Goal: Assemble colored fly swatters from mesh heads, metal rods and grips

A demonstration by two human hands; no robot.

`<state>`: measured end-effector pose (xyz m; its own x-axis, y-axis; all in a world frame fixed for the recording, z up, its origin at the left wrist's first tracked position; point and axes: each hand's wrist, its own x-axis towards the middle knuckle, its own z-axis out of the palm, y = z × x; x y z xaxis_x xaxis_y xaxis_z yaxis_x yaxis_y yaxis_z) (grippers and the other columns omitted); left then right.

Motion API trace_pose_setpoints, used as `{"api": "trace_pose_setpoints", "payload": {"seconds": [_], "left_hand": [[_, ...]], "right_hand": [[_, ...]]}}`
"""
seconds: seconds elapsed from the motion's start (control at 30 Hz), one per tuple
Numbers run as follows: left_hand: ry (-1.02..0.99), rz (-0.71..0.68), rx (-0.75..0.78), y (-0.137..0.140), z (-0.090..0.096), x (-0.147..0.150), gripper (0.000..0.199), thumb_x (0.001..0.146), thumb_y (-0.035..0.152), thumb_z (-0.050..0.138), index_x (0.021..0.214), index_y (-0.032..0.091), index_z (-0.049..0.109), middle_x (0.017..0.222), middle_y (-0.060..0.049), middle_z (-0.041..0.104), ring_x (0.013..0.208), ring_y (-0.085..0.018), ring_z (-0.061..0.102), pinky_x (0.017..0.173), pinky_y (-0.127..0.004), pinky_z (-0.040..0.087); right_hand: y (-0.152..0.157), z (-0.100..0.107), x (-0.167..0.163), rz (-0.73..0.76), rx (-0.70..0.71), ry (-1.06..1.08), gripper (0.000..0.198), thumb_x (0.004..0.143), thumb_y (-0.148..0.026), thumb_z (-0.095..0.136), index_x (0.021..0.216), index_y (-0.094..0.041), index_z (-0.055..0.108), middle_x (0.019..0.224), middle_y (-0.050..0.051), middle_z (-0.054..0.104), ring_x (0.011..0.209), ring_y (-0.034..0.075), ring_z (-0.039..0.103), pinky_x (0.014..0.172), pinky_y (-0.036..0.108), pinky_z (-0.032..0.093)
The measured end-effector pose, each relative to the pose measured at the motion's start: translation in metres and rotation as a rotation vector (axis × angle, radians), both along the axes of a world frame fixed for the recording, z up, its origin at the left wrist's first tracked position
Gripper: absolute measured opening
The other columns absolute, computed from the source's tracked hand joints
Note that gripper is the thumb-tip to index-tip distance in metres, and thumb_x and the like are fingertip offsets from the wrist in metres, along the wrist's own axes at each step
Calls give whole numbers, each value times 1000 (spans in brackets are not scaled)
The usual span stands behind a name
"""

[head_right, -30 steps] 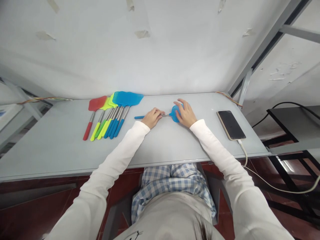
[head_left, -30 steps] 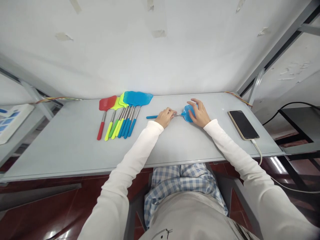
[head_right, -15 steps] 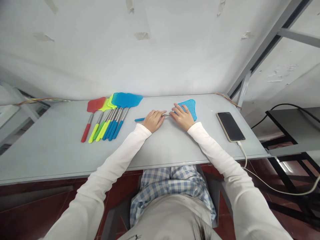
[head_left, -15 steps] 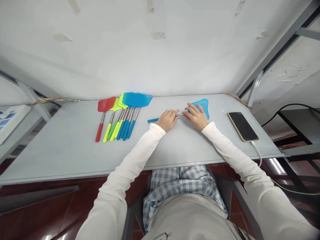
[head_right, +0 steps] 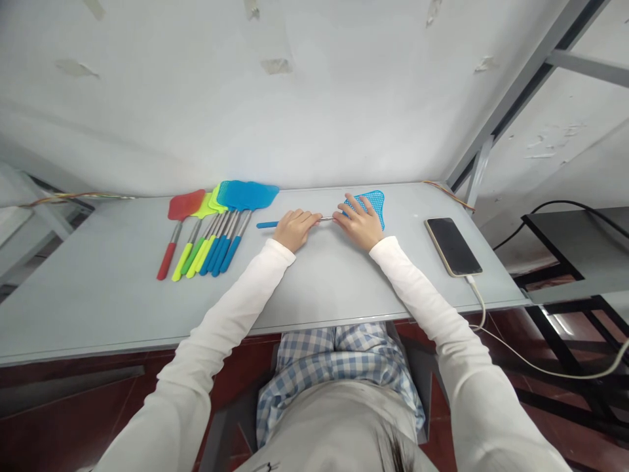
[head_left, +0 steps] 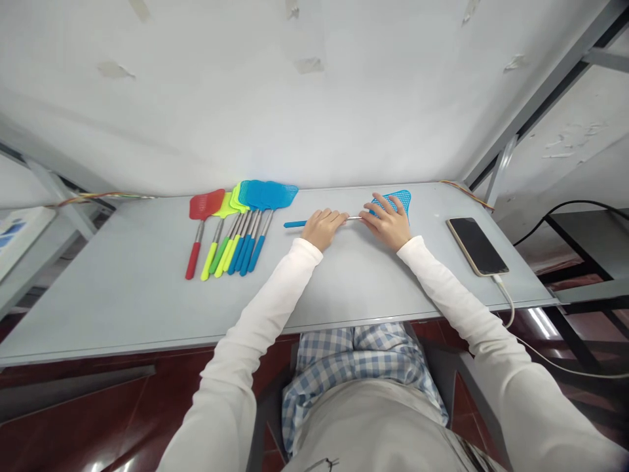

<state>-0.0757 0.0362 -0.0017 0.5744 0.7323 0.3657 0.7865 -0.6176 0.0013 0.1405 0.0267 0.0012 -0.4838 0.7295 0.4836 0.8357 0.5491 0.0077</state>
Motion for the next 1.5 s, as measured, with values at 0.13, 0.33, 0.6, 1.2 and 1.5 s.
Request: {"api": "trace_pose_setpoints", "payload": {"seconds": [0.13, 0.33, 0.6, 1.2, 1.5], "left_hand": [[-37, 39, -15, 6, 6, -18, 46, 98, 33, 22, 116, 20, 62, 94, -12, 68, 95, -24, 58, 81, -38, 39], [-42, 84, -31, 15, 10, -44, 46, 97, 38, 23, 112, 21, 63, 95, -13, 68, 95, -26, 58, 82, -40, 39], [-61, 65, 2, -2, 10, -20, 38, 96, 33, 27, 111, 18, 59, 101, -12, 65, 93, -24, 58, 85, -38, 39], [46, 304, -173, -15, 4, 10, 36, 95, 39, 35, 97, 19, 65, 85, -11, 71, 79, -23, 66, 63, -30, 39], [112, 322, -174, 3, 13, -10, 38, 94, 35, 35, 109, 20, 66, 96, -14, 73, 90, -26, 68, 66, -31, 40]], "right_hand": [[6, 5, 15, -54, 17, 38, 33, 98, -35, 35, 107, -27, 66, 122, 8, 63, 136, 28, 39, 110, 58, 25], [15, 10, 40, -112, 46, 83, 33, 97, -35, 34, 105, -25, 64, 128, 9, 60, 137, 30, 37, 109, 62, 21], [6, 5, 7, -9, -111, -71, 37, 100, -33, 26, 106, -19, 60, 104, 13, 66, 116, 25, 53, 98, 43, 36], [6, -2, -4, 15, -52, -182, 42, 101, -31, 23, 99, -20, 64, 81, 9, 60, 77, 21, 50, 71, 34, 29], [23, 6, 23, -36, 1, -180, 29, 90, -7, 37, 92, -19, 64, 77, 7, 61, 73, 20, 47, 67, 33, 24]]}}
